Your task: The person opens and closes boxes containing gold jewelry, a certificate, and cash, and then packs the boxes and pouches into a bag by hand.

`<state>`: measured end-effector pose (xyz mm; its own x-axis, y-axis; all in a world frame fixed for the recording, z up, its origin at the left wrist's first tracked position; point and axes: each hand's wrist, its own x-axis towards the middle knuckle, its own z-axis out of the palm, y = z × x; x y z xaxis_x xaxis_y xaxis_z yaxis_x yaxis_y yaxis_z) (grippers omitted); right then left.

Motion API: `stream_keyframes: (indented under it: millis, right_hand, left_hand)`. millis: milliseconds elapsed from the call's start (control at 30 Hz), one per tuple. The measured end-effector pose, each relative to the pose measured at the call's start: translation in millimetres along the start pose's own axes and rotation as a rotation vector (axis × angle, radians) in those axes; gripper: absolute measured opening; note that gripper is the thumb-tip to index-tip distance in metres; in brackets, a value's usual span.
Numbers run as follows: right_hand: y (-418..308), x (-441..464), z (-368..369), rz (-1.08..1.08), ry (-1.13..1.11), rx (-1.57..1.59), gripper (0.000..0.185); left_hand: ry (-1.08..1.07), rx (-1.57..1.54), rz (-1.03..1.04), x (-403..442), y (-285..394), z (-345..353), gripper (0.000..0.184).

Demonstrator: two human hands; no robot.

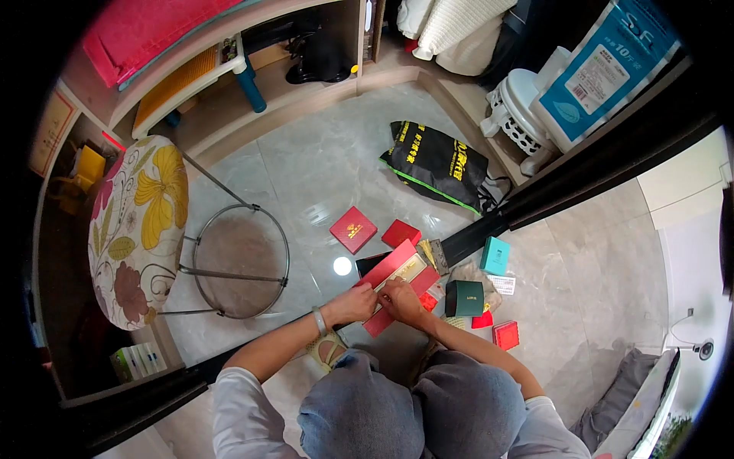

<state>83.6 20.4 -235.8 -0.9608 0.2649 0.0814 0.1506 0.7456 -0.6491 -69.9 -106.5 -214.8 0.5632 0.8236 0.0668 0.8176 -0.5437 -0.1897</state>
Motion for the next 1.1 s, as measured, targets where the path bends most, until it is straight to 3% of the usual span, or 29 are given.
stream_keyframes:
  millis: [133, 200, 400, 600, 833, 1033, 1100]
  right_hand:
    - [-1, 1, -1, 0.023, 0.004, 0.058, 0.007]
    - [-6, 2, -5, 0.038, 0.021, 0.122, 0.009]
    - [-9, 3, -4, -0.019, 0.016, 0.062, 0.011]
    - [-7, 1, -3, -0.01, -0.076, -0.008, 0.01]
    - [-3, 2, 4, 0.021, 0.006, 0.139, 0.013]
    - [-5, 1, -3, 0.087, 0.021, 0.214, 0.017]
    - [-4, 1, -3, 0.079, 0.033, 0.255, 0.02]
  left_hand:
    - [0.164, -0.109, -0.092, -14, -8, 16, 0.017]
    - [0.14, -0.384, -0.194, -20, -9, 16, 0.017]
    - [0.322, -0.386, -0.285, -20, -4, 19, 0.016]
    - [0.214, -0.502, -0.371, -20, -2, 18, 0.017]
    - [0.224, -0.601, -0.486, -25, 17, -1, 0.014]
    - [0.188, -0.482, -0.631, -21, 43, 8, 0.011]
    - [0.017, -0.324, -0.546, -17, 47, 9, 0.009]
